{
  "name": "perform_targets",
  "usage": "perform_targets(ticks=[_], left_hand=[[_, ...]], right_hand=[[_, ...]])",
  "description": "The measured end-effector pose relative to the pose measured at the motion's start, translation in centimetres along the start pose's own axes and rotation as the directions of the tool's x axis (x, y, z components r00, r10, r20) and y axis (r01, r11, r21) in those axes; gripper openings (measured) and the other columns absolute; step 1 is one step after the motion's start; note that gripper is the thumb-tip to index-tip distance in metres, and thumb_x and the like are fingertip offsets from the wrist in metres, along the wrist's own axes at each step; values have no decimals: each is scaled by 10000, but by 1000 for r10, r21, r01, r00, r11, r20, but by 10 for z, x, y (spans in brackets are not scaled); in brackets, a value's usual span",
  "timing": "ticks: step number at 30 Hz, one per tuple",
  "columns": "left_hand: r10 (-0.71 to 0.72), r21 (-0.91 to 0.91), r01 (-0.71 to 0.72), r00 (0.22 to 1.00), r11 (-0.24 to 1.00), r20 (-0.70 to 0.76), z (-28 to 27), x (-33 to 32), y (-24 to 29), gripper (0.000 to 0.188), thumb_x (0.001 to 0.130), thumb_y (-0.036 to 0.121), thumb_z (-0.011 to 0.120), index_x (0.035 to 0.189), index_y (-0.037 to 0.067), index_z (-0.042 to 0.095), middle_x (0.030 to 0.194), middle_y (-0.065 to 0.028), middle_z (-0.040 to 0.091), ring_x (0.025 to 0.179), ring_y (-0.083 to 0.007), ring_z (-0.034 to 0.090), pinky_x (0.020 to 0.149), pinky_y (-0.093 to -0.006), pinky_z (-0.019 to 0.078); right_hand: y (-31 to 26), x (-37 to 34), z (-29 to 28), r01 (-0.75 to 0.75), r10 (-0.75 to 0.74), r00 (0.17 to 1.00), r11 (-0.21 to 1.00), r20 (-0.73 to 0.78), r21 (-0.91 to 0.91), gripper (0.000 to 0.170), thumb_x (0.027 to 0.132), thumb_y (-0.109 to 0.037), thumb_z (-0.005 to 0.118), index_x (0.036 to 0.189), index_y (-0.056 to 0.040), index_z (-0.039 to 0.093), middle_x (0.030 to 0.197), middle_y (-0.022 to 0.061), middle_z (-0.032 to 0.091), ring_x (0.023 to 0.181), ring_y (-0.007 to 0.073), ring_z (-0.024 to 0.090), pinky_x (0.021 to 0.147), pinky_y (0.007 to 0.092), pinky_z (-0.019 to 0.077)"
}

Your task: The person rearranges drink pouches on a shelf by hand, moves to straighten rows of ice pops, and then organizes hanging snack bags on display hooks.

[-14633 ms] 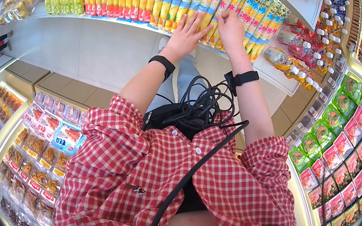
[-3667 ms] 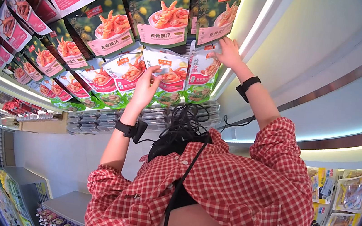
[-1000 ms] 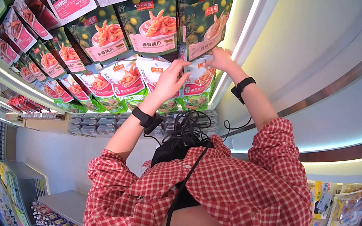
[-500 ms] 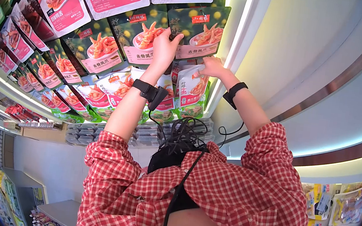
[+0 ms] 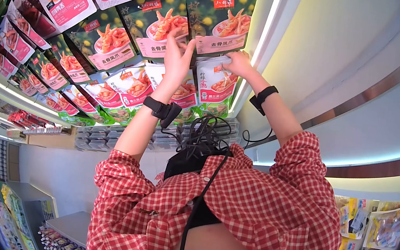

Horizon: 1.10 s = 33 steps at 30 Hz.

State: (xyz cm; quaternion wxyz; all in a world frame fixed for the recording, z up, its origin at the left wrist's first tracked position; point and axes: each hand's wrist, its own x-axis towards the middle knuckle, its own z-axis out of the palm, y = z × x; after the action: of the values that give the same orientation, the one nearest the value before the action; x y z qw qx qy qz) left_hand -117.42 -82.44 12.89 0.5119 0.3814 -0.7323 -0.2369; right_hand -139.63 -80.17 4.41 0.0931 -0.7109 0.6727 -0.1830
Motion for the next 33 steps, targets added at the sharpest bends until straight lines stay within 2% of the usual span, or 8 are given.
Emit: perform_targets(ticks=[6,12,16,20,23,26,28,33], left_hand=[[-78,112,58,980,992,184,-16,-39,-6,353,845,184,603,1152,63,477,950,-68,586,732,-175,572,673,-334,464],[227,229,-369,850,901,476,-10,-56,-17,161,791,144,618,912,44,579,924,-93,576,907,-300,512,802,-385,417],[219,203,-339,865,919,451,0,-62,-10,182,801,159,618,927,36,570,935,-89,576,889,-289,513,787,-386,421],[267,144,-375,837,916,479,12,-61,2,247,809,195,610,987,31,560,963,-110,568,940,-290,513,827,-394,414],[293,116,-392,826,913,482,12,-55,13,261,819,203,600,1010,31,552,1012,-118,558,983,-293,506,851,-386,407],[328,109,-419,825,901,461,13,-44,16,265,822,201,597,1024,36,548,1070,-119,539,1018,-295,499,867,-390,401],[348,118,-436,830,892,436,14,-34,19,266,821,190,600,1031,35,544,1116,-127,522,1046,-305,491,888,-396,397],[399,105,-461,844,881,360,9,-9,49,259,830,162,596,1047,34,532,1216,-157,476,1116,-339,465,927,-410,393]], right_hand=[[-8,-11,-7,-59,59,998,998,3,24,461,668,-375,714,1034,-101,655,995,165,632,963,310,585,858,417,435],[-3,-33,-12,-114,123,991,983,-54,142,389,693,-202,707,1003,12,613,983,226,614,947,369,583,853,421,455],[-4,-52,-32,-75,83,994,991,-64,111,351,703,-228,709,886,58,617,925,246,622,894,372,601,804,419,476],[-24,-69,-76,-316,309,938,948,156,22,327,750,-285,670,911,-1,655,872,194,646,813,320,632,729,388,500],[-41,-75,-108,-203,165,977,920,137,334,242,794,-245,636,910,-35,668,849,168,652,776,287,636,696,343,507],[-66,-67,-135,-44,76,996,859,-41,511,197,815,-188,614,928,-32,653,817,137,655,727,276,630,694,316,504],[-106,-42,-176,332,-67,873,807,-483,489,263,829,-148,595,1061,-26,608,924,136,652,840,220,633,742,321,486],[-108,28,-217,192,-172,784,981,-597,-30,299,765,-41,521,1059,-1,555,1069,169,565,1029,301,539,837,394,456]])
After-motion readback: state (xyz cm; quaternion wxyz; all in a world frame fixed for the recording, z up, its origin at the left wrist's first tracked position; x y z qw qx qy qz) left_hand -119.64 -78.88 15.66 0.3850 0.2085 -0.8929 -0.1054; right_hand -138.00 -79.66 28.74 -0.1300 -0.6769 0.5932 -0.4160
